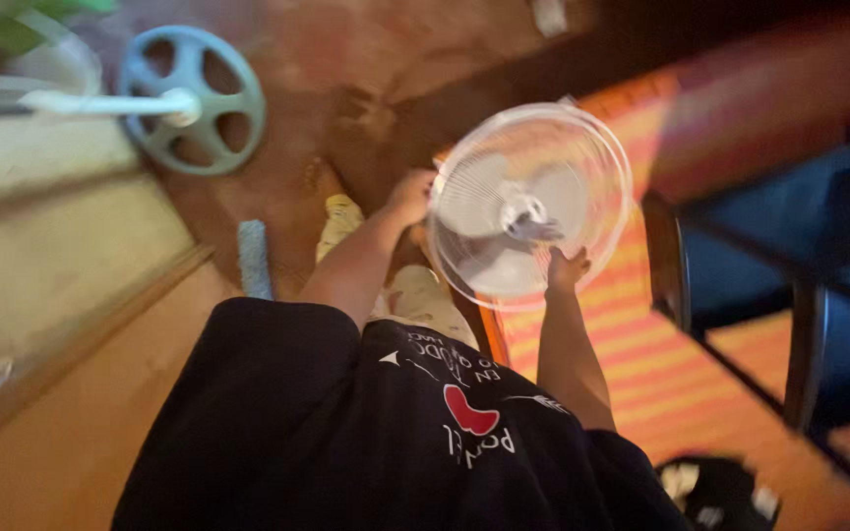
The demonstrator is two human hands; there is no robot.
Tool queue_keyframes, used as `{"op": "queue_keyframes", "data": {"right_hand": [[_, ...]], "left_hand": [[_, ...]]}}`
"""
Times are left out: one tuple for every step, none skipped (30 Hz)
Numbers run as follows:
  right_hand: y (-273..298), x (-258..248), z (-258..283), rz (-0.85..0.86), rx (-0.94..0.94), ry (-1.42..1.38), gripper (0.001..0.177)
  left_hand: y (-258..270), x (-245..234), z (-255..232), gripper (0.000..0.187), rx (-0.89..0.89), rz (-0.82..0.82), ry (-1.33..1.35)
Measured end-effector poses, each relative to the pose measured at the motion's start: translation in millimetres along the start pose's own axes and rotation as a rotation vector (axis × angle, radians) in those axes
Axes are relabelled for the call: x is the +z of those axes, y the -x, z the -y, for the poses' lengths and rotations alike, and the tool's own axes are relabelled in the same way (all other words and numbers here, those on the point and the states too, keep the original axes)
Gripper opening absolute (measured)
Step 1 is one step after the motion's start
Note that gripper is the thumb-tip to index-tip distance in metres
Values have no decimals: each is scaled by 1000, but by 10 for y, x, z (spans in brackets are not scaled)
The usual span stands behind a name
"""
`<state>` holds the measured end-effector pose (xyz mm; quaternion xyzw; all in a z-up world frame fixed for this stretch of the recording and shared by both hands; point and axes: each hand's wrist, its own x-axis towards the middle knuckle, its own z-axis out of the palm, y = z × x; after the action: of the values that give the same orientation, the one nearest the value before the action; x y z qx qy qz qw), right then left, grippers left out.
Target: The person assembles a standing electric fan by hand. They attach the front grille, secure the fan blades to the motor hub, and then attach the rear grille to complete the assembly.
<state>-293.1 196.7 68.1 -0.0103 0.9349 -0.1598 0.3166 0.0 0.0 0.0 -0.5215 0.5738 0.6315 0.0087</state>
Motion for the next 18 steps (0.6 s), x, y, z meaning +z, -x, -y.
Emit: {"op": "queue_keyframes", "data": {"right_hand": [[59, 86, 209, 7, -105, 39, 96], [121, 196, 430, 13, -211, 75, 94], [217, 289, 606, 13, -308, 113, 92], [305, 422, 804, 39, -401, 131, 90], [367, 579, 1039, 61, -496, 144, 88], [439, 744, 1275, 84, -590, 157, 86], [547, 937, 1507, 139, -630, 123, 85], [648, 1131, 1743, 196, -669, 89, 83], [776, 1307, 1937, 251, -699, 54, 82], [886, 1524, 2106, 250, -833, 75, 79], [1042, 1729, 2269, 243, -962, 96, 76], [1185, 1927, 2435, 235, -1091, 115, 72], [1360, 2106, 2605, 267, -1121, 110, 70], [1592, 2299, 2759, 300, -1152, 105, 68], [1875, 2458, 2878, 335, -1181, 102, 65], [2181, 2578, 2990, 469, -1121, 64, 55], [2516, 2701, 3099, 603, -1057, 26, 46], [2854, 2804, 3229, 782, -897, -56, 57]], "left_hand": [[50, -105, 53, 37, 42, -57, 47], [92, -257, 120, 38, 86, -114, 91], [160, -412, 196, 40, 129, -161, 134], [228, -615, 287, 40, 111, -239, 172], [278, -852, 374, 40, 98, -316, 208], [347, -1101, 467, 41, 85, -393, 245], [451, -1395, 591, 35, 139, -535, 291], [572, -1703, 726, 30, 193, -678, 335], [705, -2033, 863, 27, 210, -790, 436], [836, -2386, 1001, 25, 228, -901, 537], [977, -2742, 1140, 28, 153, -993, 566], [1131, -3106, 1285, 32, 77, -1084, 595], [1300, -3459, 1434, 42, 81, -1139, 721], [1476, -3791, 1578, 54, 87, -1191, 848], [1614, -4112, 1695, 65, 164, -1277, 902], [1700, -4411, 1781, 78, 243, -1361, 955], [1783, -4655, 1862, 80, 241, -1391, 922], [1871, -4889, 1937, 81, 239, -1419, 888]]}}
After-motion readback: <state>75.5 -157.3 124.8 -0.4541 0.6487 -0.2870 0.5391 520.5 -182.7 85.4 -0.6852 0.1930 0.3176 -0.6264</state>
